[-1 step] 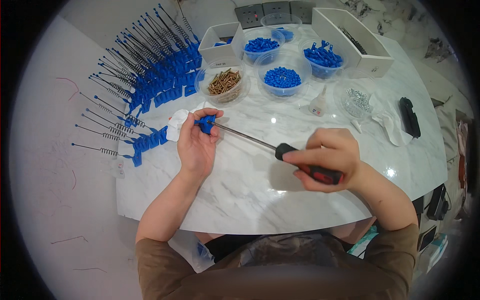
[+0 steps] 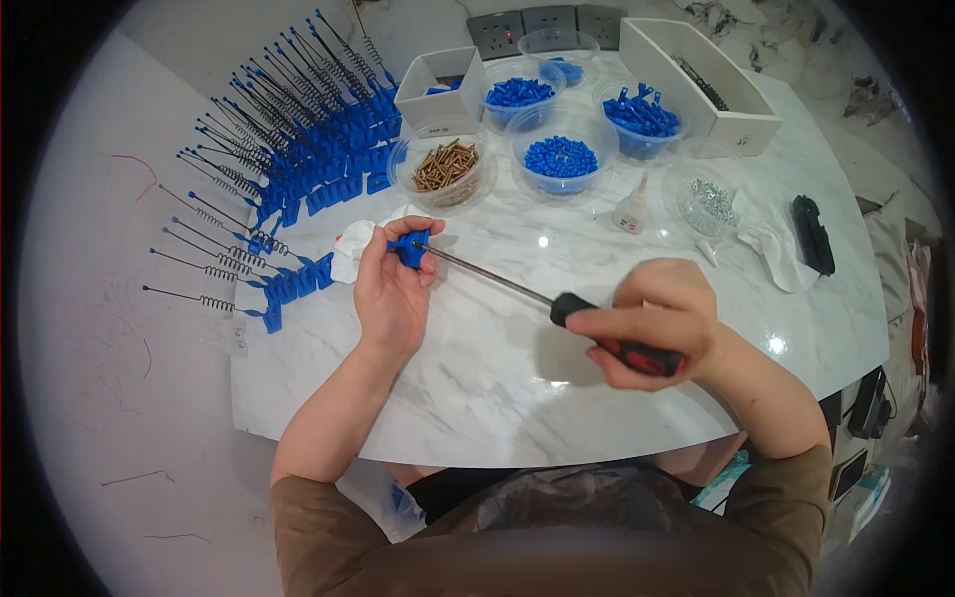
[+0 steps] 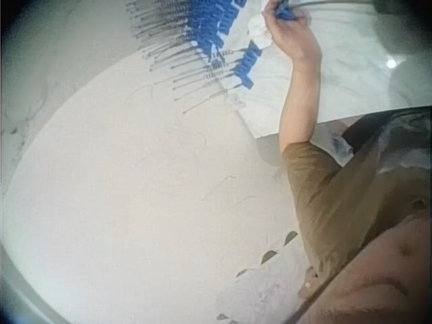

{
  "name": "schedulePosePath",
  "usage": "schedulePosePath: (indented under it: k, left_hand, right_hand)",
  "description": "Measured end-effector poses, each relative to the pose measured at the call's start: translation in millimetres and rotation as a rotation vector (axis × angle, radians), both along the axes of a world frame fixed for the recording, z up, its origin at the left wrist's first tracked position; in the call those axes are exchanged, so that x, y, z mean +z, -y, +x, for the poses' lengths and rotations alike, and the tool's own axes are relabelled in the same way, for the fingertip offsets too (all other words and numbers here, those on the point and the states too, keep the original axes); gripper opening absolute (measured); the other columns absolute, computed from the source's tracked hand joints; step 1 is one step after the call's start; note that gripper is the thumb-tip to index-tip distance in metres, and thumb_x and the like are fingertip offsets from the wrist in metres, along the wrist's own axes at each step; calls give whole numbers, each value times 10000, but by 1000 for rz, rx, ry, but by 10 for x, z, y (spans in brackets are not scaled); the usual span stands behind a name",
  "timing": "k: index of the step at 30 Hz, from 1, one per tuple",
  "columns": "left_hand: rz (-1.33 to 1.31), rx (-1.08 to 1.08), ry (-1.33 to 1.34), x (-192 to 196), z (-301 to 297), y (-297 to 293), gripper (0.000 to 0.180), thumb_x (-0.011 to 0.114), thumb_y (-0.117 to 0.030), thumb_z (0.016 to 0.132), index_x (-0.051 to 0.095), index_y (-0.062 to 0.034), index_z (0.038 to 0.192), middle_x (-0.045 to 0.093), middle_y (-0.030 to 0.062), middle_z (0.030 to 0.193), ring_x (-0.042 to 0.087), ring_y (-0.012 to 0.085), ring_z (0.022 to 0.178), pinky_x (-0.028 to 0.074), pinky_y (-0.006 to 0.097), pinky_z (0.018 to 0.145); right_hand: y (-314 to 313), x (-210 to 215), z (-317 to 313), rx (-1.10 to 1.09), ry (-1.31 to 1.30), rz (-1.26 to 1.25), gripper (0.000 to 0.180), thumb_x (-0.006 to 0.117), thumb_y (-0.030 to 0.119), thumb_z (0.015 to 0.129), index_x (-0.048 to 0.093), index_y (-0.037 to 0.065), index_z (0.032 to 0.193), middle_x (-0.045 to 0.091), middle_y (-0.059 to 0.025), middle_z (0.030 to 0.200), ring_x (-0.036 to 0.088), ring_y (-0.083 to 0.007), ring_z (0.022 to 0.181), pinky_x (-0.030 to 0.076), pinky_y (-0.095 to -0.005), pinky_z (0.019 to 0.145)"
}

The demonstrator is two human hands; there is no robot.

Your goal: The recorder is assembling small plastic components, applying adhesive, and securing parts with a screwdriver.

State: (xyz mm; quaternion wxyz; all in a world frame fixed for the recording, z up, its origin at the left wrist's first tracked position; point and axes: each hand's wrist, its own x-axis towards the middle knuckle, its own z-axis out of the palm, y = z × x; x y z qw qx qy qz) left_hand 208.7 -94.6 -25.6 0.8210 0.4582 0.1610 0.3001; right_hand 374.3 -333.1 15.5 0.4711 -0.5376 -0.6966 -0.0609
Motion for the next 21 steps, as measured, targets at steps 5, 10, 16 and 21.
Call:
schedulePosePath:
  k: [5, 10, 16, 21]
  left_hand:
    - [97, 94, 127, -53, 8, -39, 384, 373, -333, 1032, 537, 11, 1075, 596, 151, 1097, 483, 99, 745, 386, 240, 692]
    - [188, 116, 68, -85, -9, -11, 382, 404, -357, 1030, 562, -11, 1067, 618, 133, 976, 458, 88, 643, 364, 215, 601]
    - [210, 127, -52, 100, -57, 162, 320, 580, -225, 962, 590, -28, 1213, 617, 54, 758, 410, 37, 530, 313, 184, 491]
    - [174, 71, -67, 73, -69, 137, 364, 649, -187, 919, 583, -38, 1244, 603, 34, 724, 425, 33, 512, 307, 181, 468]
  right_hand:
    - [50, 38, 9, 22, 262, 194, 281, 695, 95, 575, 720, 94, 855, 387, 28, 563, 400, -123, 430, 276, -262, 403]
    - [32, 55, 0, -93, 547, 144, 254, 696, 161, 635, 690, 85, 878, 393, 34, 623, 417, -100, 481, 306, -253, 435]
    - [-52, 75, -87, -114, 563, 92, 241, 724, 152, 656, 712, 130, 895, 330, 32, 593, 383, -121, 455, 282, -270, 423]
    - [-95, 3, -153, -208, 598, 30, 313, 730, 129, 607, 727, 164, 918, 367, 31, 597, 405, -117, 458, 303, -275, 429]
